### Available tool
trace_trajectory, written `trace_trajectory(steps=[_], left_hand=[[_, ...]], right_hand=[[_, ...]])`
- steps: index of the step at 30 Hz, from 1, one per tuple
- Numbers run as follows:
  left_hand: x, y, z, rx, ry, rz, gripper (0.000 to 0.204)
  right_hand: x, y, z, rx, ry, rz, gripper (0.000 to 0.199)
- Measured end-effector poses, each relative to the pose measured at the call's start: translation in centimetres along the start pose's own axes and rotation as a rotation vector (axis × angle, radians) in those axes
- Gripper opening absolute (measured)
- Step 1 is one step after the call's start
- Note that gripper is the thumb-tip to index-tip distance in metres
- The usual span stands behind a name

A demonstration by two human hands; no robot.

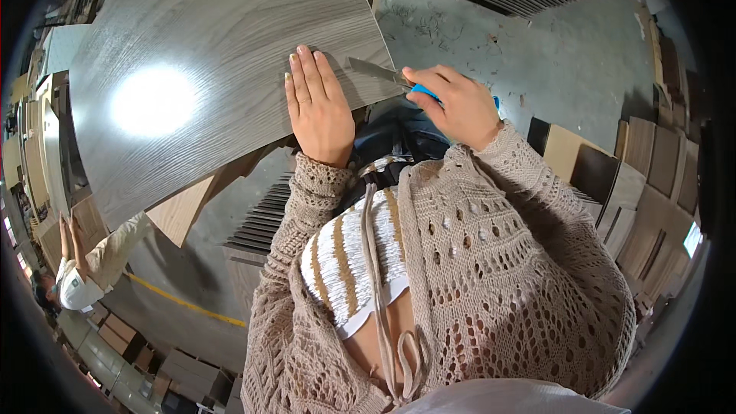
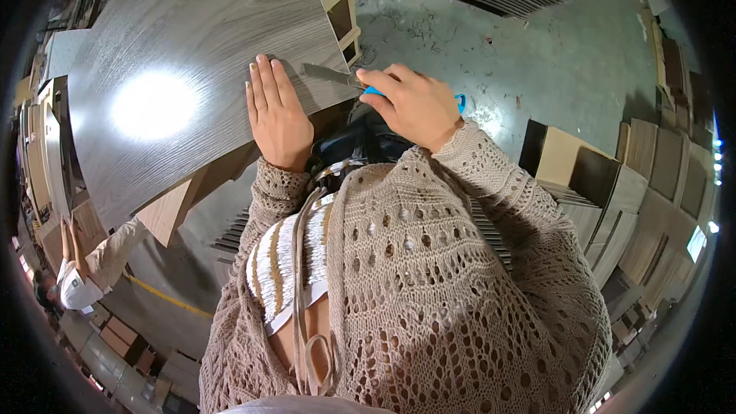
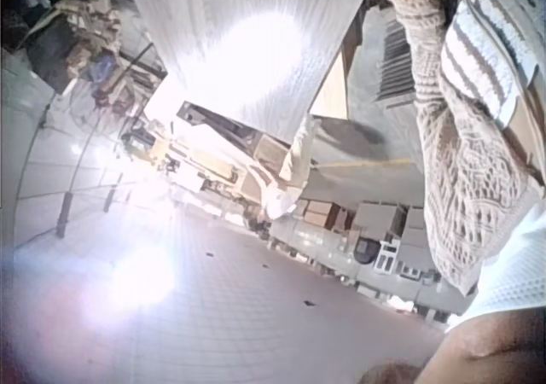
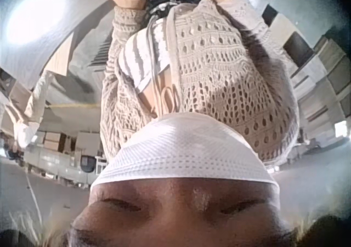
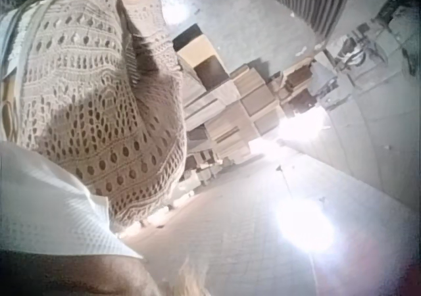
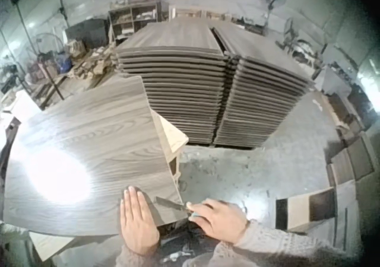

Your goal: Trimming excess laminate or material from the edges of wood-grain panels using a utility knife.

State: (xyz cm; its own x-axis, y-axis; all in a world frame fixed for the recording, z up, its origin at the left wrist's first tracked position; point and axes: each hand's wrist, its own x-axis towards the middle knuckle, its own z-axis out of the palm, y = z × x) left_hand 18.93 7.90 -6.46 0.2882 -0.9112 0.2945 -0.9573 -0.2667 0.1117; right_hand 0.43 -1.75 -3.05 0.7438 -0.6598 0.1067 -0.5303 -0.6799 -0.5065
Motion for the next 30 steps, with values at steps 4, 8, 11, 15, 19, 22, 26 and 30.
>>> trace_trajectory(steps=[4,8,11,15,19,22,26,30], left_hand=[[0.1,0.0,-0.1,0.063,0.000,-0.057,0.053],[0.0,-0.1,-0.1,0.071,-0.014,-0.058,0.053],[-0.2,-0.1,0.0,0.045,-0.022,-0.033,0.052],[-0.1,-0.2,-0.2,0.066,-0.037,-0.021,0.051],[-0.1,-0.4,-0.2,0.065,-0.038,-0.019,0.051],[0.0,-0.2,0.0,0.057,-0.035,-0.009,0.051],[0.1,-0.2,0.1,0.050,-0.028,-0.005,0.051],[0.1,-0.3,0.4,0.057,-0.012,-0.001,0.050]], right_hand=[[-1.2,1.5,-1.4,0.016,-0.084,0.005,0.028],[-1.8,2.1,-1.7,-0.002,-0.064,-0.023,0.030],[-1.4,2.0,-1.1,-0.043,-0.035,-0.050,0.029],[-0.6,2.1,-0.5,-0.079,0.007,-0.123,0.028],[0.8,1.6,0.0,-0.076,-0.018,-0.090,0.028],[3.9,1.8,1.2,-0.098,0.069,-0.108,0.026],[7.7,3.0,1.9,-0.113,0.141,-0.112,0.025],[9.9,3.3,2.3,-0.146,0.088,-0.029,0.027]])
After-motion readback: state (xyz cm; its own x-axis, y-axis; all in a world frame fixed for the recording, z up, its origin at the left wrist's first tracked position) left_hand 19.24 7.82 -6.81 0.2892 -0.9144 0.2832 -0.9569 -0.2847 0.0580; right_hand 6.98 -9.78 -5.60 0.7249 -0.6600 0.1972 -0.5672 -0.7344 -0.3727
